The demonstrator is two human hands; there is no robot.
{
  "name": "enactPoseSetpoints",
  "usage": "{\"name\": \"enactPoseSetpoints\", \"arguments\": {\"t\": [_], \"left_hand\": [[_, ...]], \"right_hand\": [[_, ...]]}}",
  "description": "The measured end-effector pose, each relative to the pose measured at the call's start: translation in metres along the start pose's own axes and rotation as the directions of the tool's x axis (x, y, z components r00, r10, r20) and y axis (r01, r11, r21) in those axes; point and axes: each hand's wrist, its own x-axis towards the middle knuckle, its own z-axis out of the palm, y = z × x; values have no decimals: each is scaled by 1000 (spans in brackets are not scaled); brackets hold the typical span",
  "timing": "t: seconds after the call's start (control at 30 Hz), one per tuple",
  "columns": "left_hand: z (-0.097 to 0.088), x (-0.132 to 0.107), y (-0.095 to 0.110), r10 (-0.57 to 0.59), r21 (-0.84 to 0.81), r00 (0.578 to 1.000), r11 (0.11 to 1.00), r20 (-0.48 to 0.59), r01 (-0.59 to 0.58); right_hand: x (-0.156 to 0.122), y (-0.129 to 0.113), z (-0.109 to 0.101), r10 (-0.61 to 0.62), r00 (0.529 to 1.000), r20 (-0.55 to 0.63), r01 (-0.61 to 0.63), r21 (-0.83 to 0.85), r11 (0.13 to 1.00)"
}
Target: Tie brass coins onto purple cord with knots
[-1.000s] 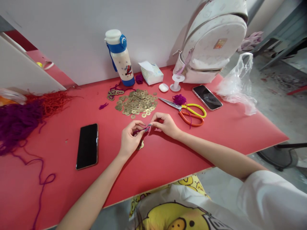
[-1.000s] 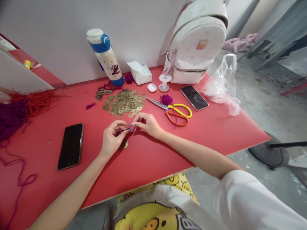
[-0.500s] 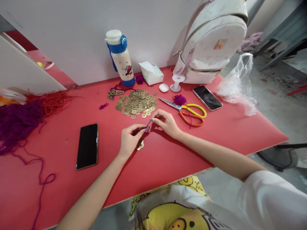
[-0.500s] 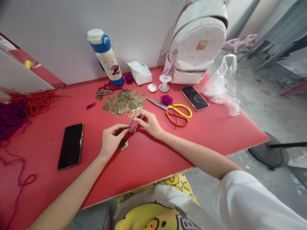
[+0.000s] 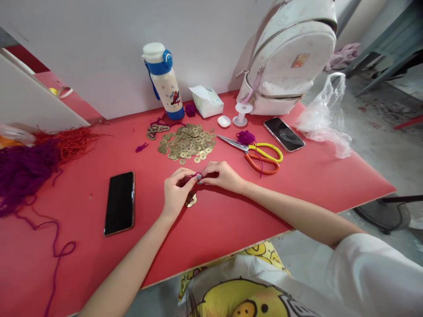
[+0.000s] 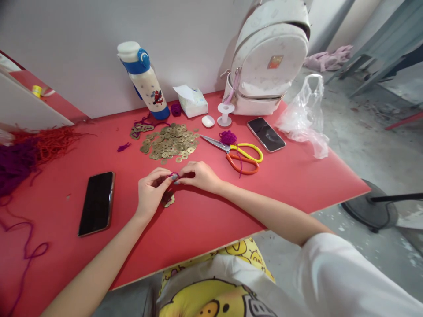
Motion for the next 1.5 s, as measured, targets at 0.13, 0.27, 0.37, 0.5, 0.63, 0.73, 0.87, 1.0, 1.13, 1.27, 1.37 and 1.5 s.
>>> {"name": "enactPoseSetpoints", "arguments": {"t": [0.13,0.27,0.37,0.5,0.63,0.73,0.87,1.0,1.13,1.27,1.37,1.5], "left_hand": [[-1,-1,0,-42,-43,999,998,-7,41],[-2,-3,2,-93,-89,995,992,-36,90],[-1,-2,3,-5,-7,996,1000,-88,5],[-2,1,2,64,79,988,995,-142,-53],[-3,2,1,87,170,981,984,-175,-57],[-2,1,3,79,230,983,972,-163,-40],[-2,1,4,59,231,988,973,-146,-24],[-5,3,-2,102,260,985,963,-137,-64],[-5,4,-4,121,280,984,957,-128,-81],[-3,1,-1,135,313,986,945,-97,-99],[-3,-1,2,191,370,981,910,29,-188],[-5,-1,4,261,333,941,886,217,-323]], "right_hand": [[0,-4,-1,24,1000,-6,-24,-13,1000],[-1,-11,-3,47,999,14,-47,3,999],[-2,-14,-4,46,995,86,-47,9,999],[-3,-16,-5,80,992,94,-80,1,997],[-3,-14,-5,45,999,-27,-42,116,992],[-2,-10,-4,-15,981,-193,33,91,995],[-3,-8,-3,-91,960,-264,108,48,993],[-5,-9,-2,-201,965,-169,200,-22,980],[-7,-10,-2,-365,928,-81,349,-161,923],[-7,-8,-1,-438,887,-143,396,-250,883],[-7,-6,-2,-388,898,-210,327,-273,905],[-6,-5,-2,-277,928,-249,227,-212,950]]}}
